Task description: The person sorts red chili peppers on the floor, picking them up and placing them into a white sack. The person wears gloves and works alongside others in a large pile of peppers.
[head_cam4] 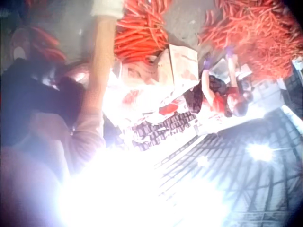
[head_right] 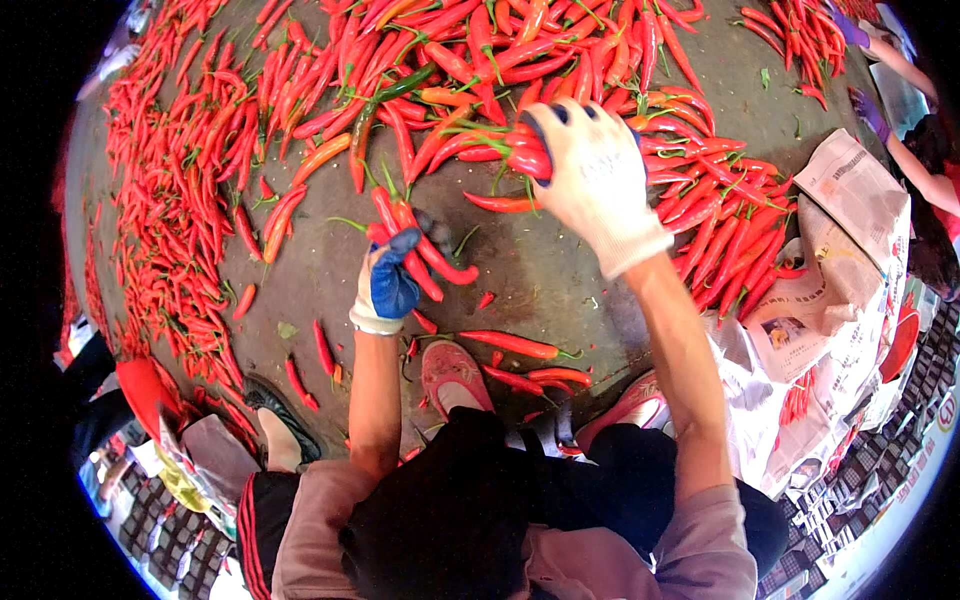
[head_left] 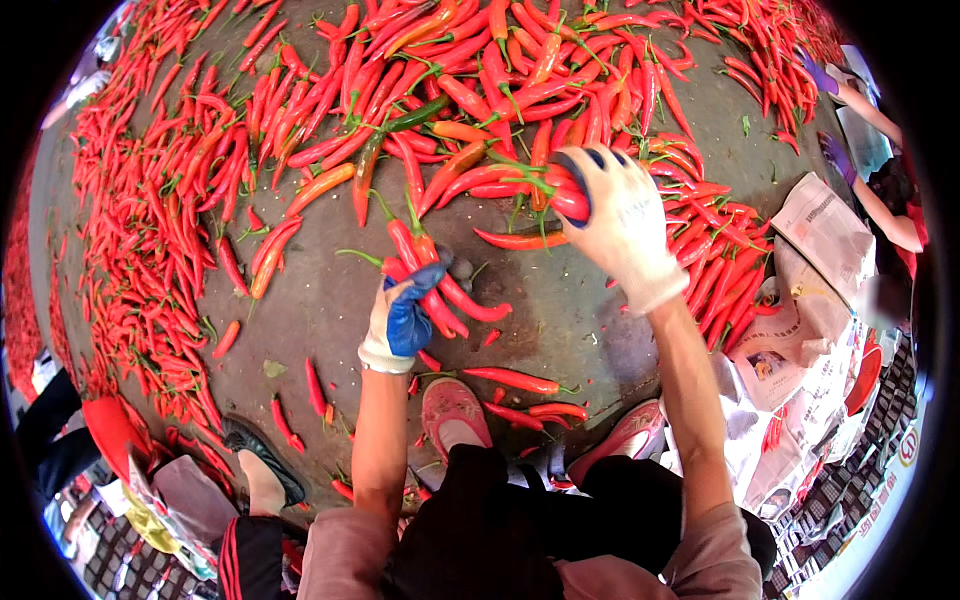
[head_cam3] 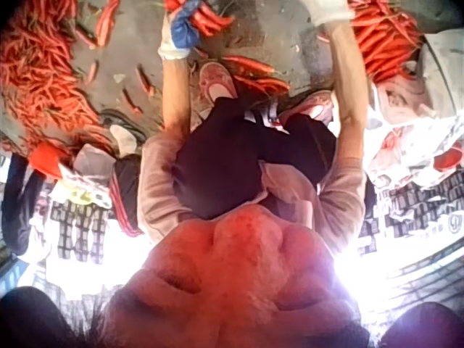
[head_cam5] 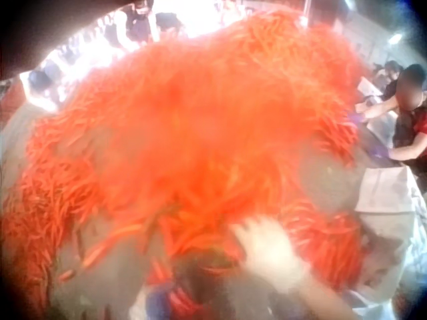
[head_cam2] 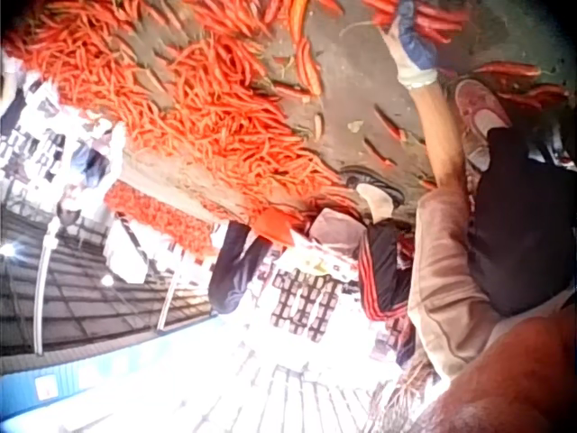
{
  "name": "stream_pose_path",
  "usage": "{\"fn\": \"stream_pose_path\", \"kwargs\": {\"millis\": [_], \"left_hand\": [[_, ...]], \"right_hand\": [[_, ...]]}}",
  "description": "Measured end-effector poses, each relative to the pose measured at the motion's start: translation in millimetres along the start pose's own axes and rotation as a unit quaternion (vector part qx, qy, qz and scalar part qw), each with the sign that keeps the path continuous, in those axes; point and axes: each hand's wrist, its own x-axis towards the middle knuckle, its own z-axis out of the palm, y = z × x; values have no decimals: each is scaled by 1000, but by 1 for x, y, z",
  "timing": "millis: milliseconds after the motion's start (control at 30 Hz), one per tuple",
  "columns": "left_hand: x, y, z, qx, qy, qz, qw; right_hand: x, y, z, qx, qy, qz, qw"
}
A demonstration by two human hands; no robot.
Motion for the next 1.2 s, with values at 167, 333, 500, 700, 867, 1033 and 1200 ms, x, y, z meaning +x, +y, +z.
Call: {"fn": "stream_pose_path", "kwargs": {"millis": [167,333,500,700,867,1033,1200], "left_hand": [[27,20,18,26,34,70,997],[39,38,34,102,0,98,990],[58,52,43,203,9,27,979],[105,39,42,670,-133,167,711],[103,27,60,784,-168,206,561],[71,35,42,766,-116,227,590],[63,22,44,823,-99,141,541]], "right_hand": [[52,23,28,-182,-162,-194,950],[59,18,15,-273,-259,-295,878],[37,49,30,-211,-162,-435,860],[7,38,41,-187,-232,-420,857],[-10,56,36,-146,-194,-439,865],[-38,60,-11,59,-107,-347,930],[-82,56,-34,474,-95,180,857]]}}
